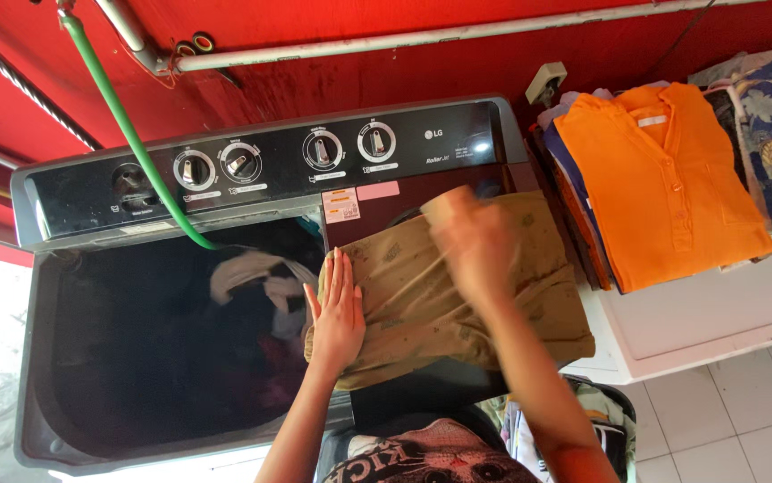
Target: The person handles clothes inside a washing machine, uses a hose to add water, and then scrubs a brown garment with a brush on the machine's top.
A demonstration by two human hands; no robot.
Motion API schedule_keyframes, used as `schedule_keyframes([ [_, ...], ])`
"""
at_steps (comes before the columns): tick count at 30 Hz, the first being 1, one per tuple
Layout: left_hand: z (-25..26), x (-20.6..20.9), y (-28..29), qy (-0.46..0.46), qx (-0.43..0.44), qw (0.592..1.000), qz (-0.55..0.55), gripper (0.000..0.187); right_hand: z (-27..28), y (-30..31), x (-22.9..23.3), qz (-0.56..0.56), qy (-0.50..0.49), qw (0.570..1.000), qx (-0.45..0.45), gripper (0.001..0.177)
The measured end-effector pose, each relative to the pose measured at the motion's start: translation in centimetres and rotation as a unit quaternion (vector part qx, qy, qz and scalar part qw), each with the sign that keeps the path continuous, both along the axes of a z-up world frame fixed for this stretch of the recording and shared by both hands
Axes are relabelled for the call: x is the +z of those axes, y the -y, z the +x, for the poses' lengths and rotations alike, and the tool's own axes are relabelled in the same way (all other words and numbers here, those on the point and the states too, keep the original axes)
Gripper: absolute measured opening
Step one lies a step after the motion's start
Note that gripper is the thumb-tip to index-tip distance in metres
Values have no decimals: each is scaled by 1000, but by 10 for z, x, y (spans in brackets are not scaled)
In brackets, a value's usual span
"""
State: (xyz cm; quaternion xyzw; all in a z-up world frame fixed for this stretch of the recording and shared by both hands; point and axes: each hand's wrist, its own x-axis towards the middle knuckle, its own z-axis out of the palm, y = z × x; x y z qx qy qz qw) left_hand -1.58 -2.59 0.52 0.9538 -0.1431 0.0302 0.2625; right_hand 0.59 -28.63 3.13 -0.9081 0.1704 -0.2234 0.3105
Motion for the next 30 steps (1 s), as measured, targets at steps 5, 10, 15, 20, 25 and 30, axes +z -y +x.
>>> schedule_keyframes([
  [5, -4, -2, -3, 19, -7, 1000, -15, 61, -26, -38, 16, -67, 60, 961, 263, 26],
  [10, -3, -1, -1, 9, -1, 1000, -19, 60, 15, 43, 34, -319, 29, 947, -16, 36],
  [15, -1, 2, -1, 4, -4, 999, -39, 61, -21, -19, 34, -152, 39, 981, 117, 37],
  [20, 0, 2, -1, 12, -5, 999, -48, 62, -32, -22, 50, 363, -249, 898, 33, 31],
  [25, -1, -5, 0, 10, -7, 1000, -29, 61, -14, 41, 31, -322, 90, 942, -31, 35],
  [30, 8, -8, 3, 26, 2, 1000, -16, 60, -67, -48, 28, -145, 119, 948, 258, 39],
])
